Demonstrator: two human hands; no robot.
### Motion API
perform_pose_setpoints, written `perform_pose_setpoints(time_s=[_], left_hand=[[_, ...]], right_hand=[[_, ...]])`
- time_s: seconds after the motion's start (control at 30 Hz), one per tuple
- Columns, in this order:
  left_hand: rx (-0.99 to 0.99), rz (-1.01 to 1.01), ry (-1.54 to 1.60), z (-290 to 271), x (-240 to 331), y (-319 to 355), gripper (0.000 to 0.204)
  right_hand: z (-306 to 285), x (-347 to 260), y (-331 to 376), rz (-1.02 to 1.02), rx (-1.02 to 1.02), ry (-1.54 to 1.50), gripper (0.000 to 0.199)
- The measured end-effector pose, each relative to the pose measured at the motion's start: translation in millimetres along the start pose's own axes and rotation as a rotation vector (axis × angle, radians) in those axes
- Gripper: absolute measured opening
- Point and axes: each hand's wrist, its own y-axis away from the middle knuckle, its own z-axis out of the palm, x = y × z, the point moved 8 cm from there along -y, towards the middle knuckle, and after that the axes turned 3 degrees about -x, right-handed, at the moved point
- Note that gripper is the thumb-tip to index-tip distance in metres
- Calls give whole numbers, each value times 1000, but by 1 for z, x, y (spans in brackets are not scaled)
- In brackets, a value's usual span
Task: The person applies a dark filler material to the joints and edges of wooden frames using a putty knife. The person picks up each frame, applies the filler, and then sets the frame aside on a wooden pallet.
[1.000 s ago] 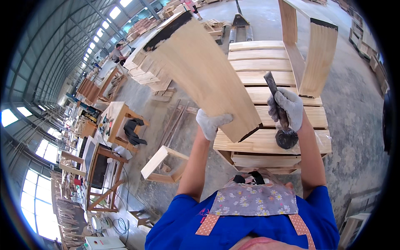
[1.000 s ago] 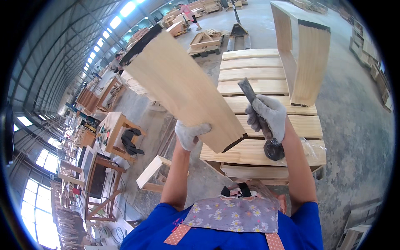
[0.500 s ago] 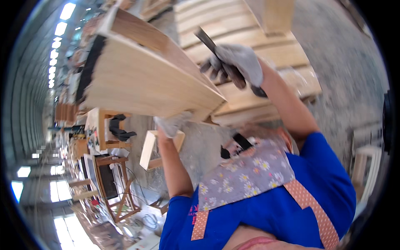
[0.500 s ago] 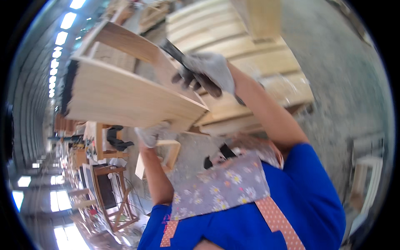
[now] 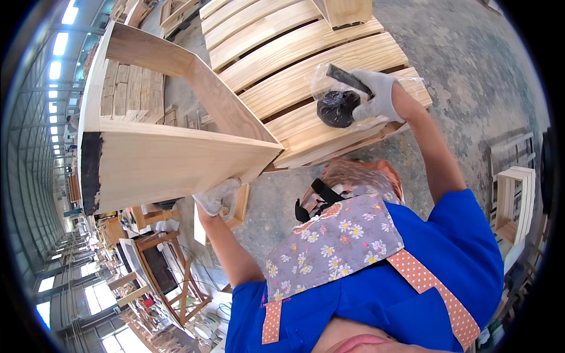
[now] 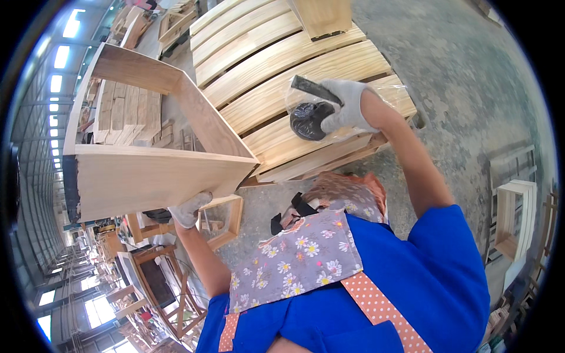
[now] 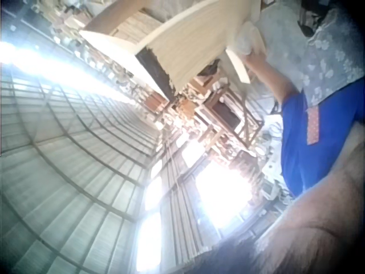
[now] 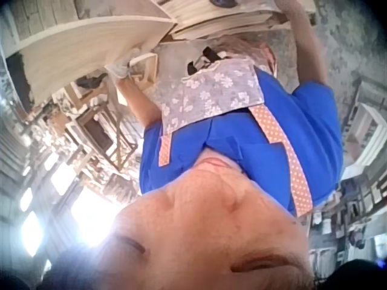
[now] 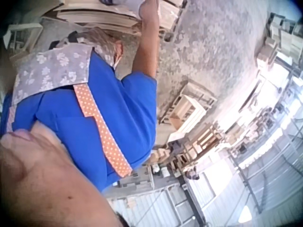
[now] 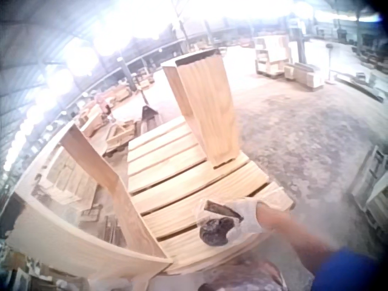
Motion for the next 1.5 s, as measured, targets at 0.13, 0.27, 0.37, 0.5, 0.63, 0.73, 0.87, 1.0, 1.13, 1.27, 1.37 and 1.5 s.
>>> perform_pose_setpoints(time_s=[0.13,0.27,0.37,0.5,0.63,0.73,0.87,1.0,1.13,1.27,1.37,1.5], left_hand=[[-42,-221,120,-6,-23,6,33],[-22,-415,215,-19,-44,23,47],[10,-401,330,-22,-51,31,45],[3,-400,489,-20,-60,42,44],[-1,-405,673,-20,-57,41,40],[46,-355,700,-15,-55,33,36],[29,-309,426,-9,-39,21,38],[-9,-420,611,-1,-32,22,47],[27,-314,556,-20,-37,30,49],[64,-195,396,-56,-18,28,51],[75,-136,432,-78,-46,18,53],[-28,-82,497,-75,-76,-7,54]], right_hand=[[5,7,-4,-139,92,167,52],[22,28,-17,-127,135,201,44],[9,19,-12,-162,64,40,48],[-20,-18,-24,35,-30,-411,47],[-31,-125,-72,-366,-58,-470,63],[13,-194,-135,-259,-218,-728,76],[66,-265,-209,-123,-280,-832,60],[98,-309,-255,-204,-335,-1087,37],[86,-320,-242,-221,-248,-981,37],[52,-335,-170,-181,-176,-818,41],[49,-347,-160,-251,-339,-884,36],[21,-328,-169,-298,-72,-894,24]])
